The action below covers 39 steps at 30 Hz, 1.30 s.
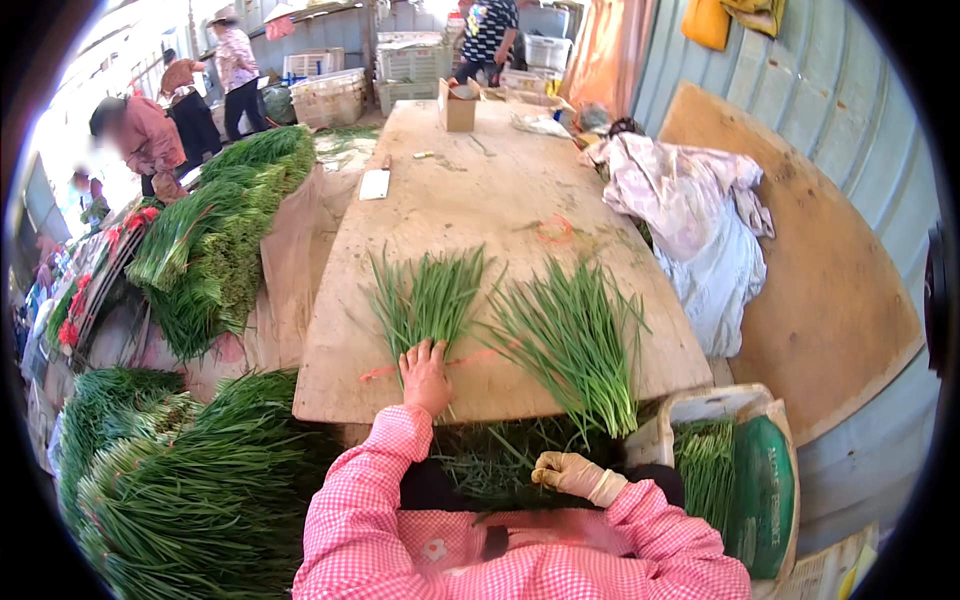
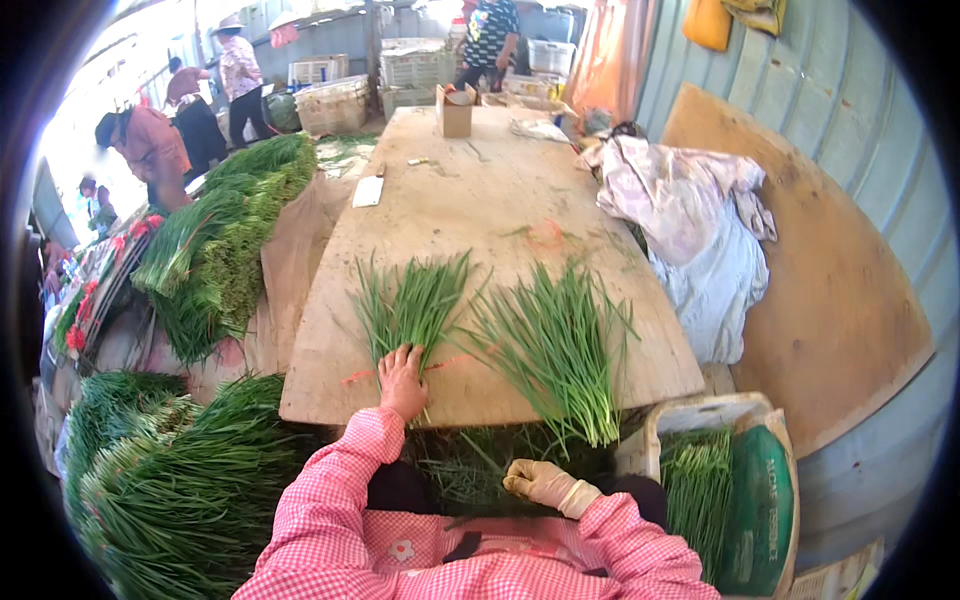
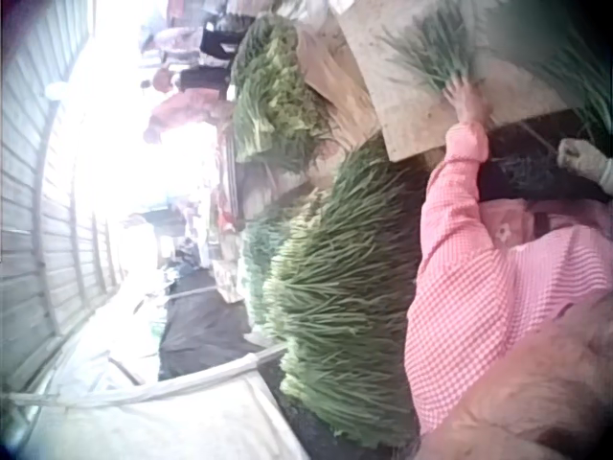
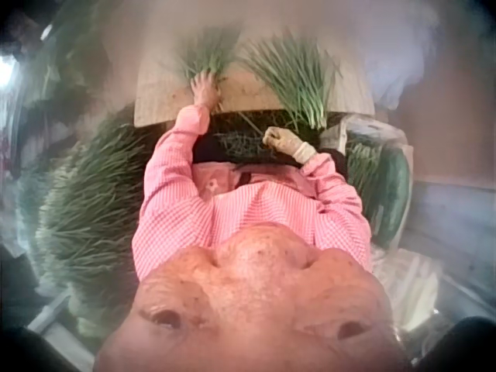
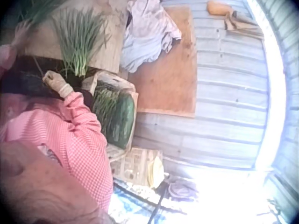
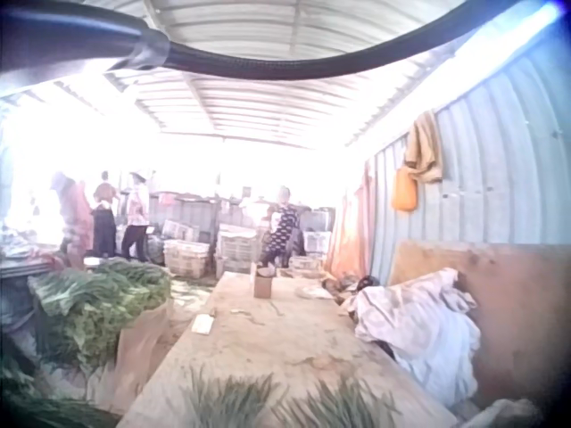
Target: The person sorts and bundles green chives by hand, removing yellowed leaves and placing finished bunches into a plastic crate.
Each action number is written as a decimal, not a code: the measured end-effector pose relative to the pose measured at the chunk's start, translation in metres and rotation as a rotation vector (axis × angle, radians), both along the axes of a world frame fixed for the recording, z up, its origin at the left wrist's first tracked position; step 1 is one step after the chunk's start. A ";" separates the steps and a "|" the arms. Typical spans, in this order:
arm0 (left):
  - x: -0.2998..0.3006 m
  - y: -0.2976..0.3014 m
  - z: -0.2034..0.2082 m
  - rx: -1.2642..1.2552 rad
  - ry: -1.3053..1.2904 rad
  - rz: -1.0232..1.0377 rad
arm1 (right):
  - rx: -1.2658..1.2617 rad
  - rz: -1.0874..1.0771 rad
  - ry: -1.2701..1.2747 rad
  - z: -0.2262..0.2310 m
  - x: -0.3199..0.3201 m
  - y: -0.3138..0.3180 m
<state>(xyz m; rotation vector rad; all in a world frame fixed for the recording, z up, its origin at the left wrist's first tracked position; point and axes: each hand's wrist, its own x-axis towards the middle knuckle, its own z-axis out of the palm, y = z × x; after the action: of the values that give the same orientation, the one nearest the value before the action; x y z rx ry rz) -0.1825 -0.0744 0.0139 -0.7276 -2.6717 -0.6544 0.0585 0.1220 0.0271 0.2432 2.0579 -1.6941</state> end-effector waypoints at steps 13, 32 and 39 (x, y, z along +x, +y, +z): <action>0.083 0.029 0.049 0.416 -0.494 -0.323 | -0.295 -0.424 0.330 0.018 0.022 0.049; 0.150 0.128 -0.008 0.926 -1.983 -0.250 | -0.468 -0.238 0.228 -0.002 0.037 -0.007; 0.144 0.152 -0.017 0.634 -1.802 -0.228 | -0.573 -0.155 0.207 -0.003 0.039 -0.009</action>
<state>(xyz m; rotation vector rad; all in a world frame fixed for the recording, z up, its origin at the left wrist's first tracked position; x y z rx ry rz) -0.0382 0.0776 -0.0031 -0.1091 -3.0147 -3.1834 0.0976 0.1128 0.0239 0.0399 1.6200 -2.4042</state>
